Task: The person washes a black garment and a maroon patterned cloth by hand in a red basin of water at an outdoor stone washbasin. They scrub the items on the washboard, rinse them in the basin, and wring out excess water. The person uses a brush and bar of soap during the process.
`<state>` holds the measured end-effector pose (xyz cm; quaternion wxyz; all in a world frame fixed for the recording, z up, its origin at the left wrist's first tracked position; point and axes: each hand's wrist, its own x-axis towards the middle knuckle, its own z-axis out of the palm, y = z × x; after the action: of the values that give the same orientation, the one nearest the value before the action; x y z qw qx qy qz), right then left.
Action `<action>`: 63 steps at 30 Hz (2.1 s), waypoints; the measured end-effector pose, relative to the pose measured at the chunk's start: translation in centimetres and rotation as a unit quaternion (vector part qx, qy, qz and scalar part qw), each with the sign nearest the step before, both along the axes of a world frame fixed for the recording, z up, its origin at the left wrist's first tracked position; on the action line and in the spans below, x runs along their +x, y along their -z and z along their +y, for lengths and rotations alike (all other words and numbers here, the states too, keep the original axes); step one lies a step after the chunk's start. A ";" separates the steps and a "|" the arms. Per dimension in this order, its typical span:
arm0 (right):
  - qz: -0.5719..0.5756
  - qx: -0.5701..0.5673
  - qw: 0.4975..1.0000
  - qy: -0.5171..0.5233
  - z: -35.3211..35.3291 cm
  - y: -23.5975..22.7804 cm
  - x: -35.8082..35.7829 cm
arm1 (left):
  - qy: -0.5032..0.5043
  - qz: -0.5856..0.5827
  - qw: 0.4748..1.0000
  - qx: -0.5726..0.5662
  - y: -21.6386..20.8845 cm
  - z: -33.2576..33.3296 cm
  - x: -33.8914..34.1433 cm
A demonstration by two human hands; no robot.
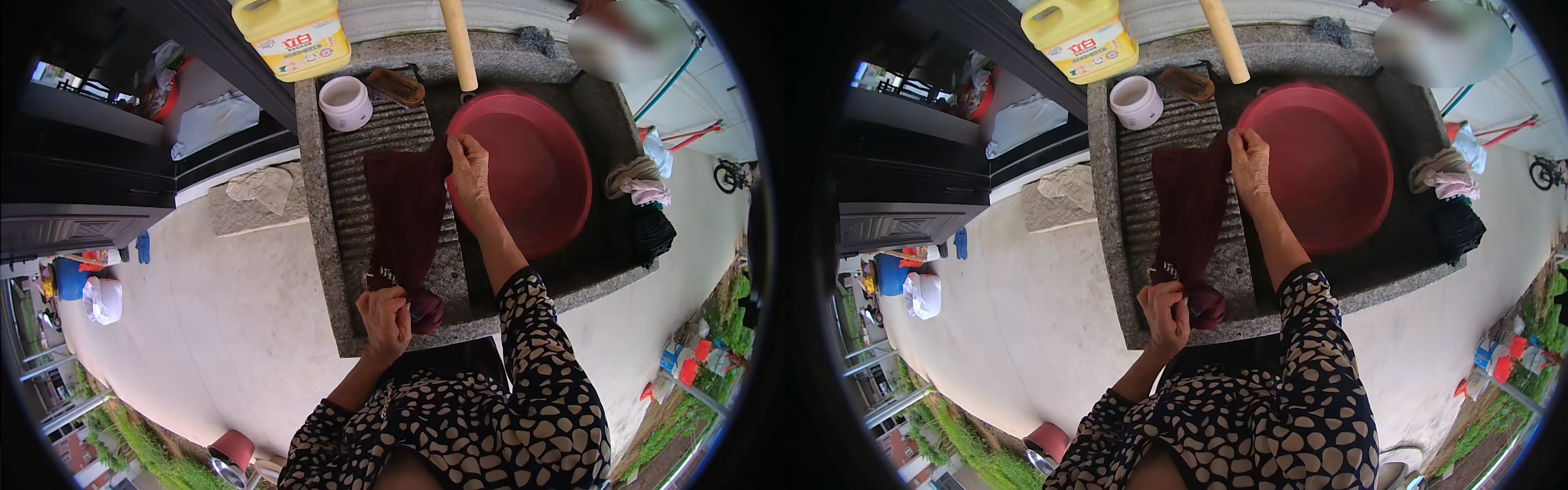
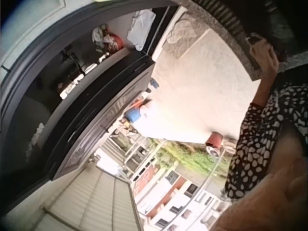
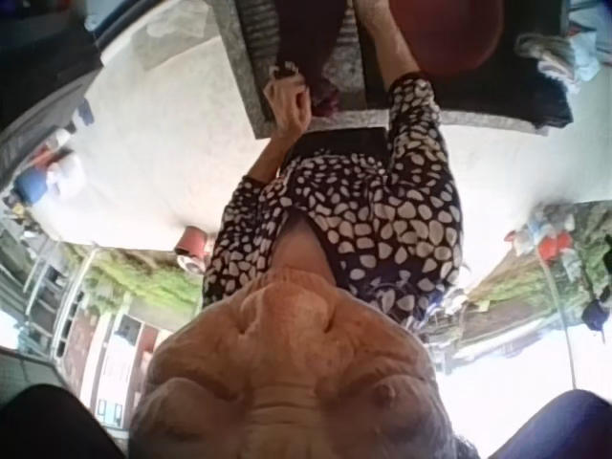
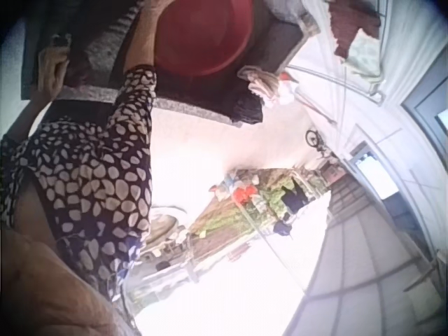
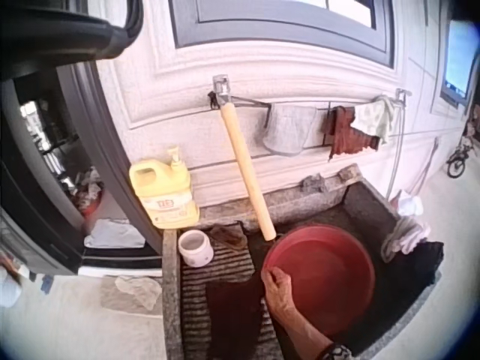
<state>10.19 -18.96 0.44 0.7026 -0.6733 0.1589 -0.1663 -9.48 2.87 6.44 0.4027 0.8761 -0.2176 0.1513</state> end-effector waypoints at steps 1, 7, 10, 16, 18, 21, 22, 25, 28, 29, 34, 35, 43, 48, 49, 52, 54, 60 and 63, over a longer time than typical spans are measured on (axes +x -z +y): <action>-0.022 0.069 0.997 -0.023 -0.1 -0.7 0.9 | 0.013 -0.002 1.000 -0.008 0.2 0.0 0.0; 0.094 -0.428 0.898 -0.046 3.4 -2.4 0.1 | 0.083 0.026 0.995 0.049 -1.0 -1.2 0.8; -0.077 -0.612 0.702 -0.356 8.3 -1.7 -6.3 | 0.100 0.079 0.991 0.046 -1.4 -1.1 1.1; -0.103 -0.652 0.700 -0.273 9.2 1.0 -2.7 | 0.079 0.087 0.993 0.026 0.0 -0.9 1.0; -0.075 -0.673 0.695 -0.242 9.8 0.3 -0.8 | 0.073 0.083 0.994 0.021 0.0 -0.9 1.0; -0.179 -0.627 0.749 -0.116 10.2 -2.0 4.0 | 0.069 0.093 0.993 0.019 -0.2 -1.0 0.9; -0.208 -0.618 0.754 -0.079 10.0 -2.8 6.3 | 0.071 0.101 0.992 0.019 -0.4 -1.1 0.9; -0.144 -0.655 0.722 -0.168 10.0 -2.5 13.9 | 0.069 0.107 0.992 -0.007 -0.4 -1.1 0.9; 0.106 -0.655 0.625 -0.412 11.1 -5.2 17.5 | 0.058 0.118 0.991 -0.012 -0.5 -0.7 0.9; 0.057 -0.655 0.643 -0.393 11.0 -4.6 17.7 | 0.059 0.122 0.991 -0.016 -0.7 -0.8 0.8; 0.126 -0.599 0.658 -0.438 10.9 -4.3 18.7 | 0.057 0.132 0.989 -0.033 -0.4 -0.6 0.8; 0.148 -0.580 0.663 -0.450 11.0 -4.5 18.7 | 0.057 0.130 0.989 -0.037 -0.3 -0.6 0.7; 0.063 0.017 0.933 -0.355 5.1 -3.3 11.9 | 0.058 0.126 0.990 -0.032 -0.5 -0.7 1.0; -0.125 -0.557 0.732 -0.372 6.0 -1.1 -7.6 | 0.050 0.122 0.991 -0.010 0.2 -0.7 0.8; -0.128 -0.569 0.700 -0.412 5.7 -1.2 -10.2 | 0.048 0.122 0.991 -0.002 0.3 -0.6 0.9; -0.105 -0.550 0.683 -0.469 3.9 -1.7 -11.0 | 0.055 0.115 0.992 0.010 0.2 -0.7 0.8; -0.093 -0.640 0.680 -0.345 2.3 -1.0 -8.3 | 0.054 0.103 0.993 0.011 0.5 -1.1 0.7; -0.002 -0.622 0.753 -0.213 5.2 1.0 -5.6 | 0.038 0.065 0.997 0.033 1.0 -1.9 1.0; -0.085 -0.554 0.708 -0.430 7.7 0.8 -11.9 | 0.051 0.046 0.997 0.044 0.0 -1.4 0.9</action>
<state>-1.68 -11.31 -0.33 0.2089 -0.9202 -0.3286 0.0393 -8.55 1.48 6.43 0.3805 0.8869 -0.2497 0.0799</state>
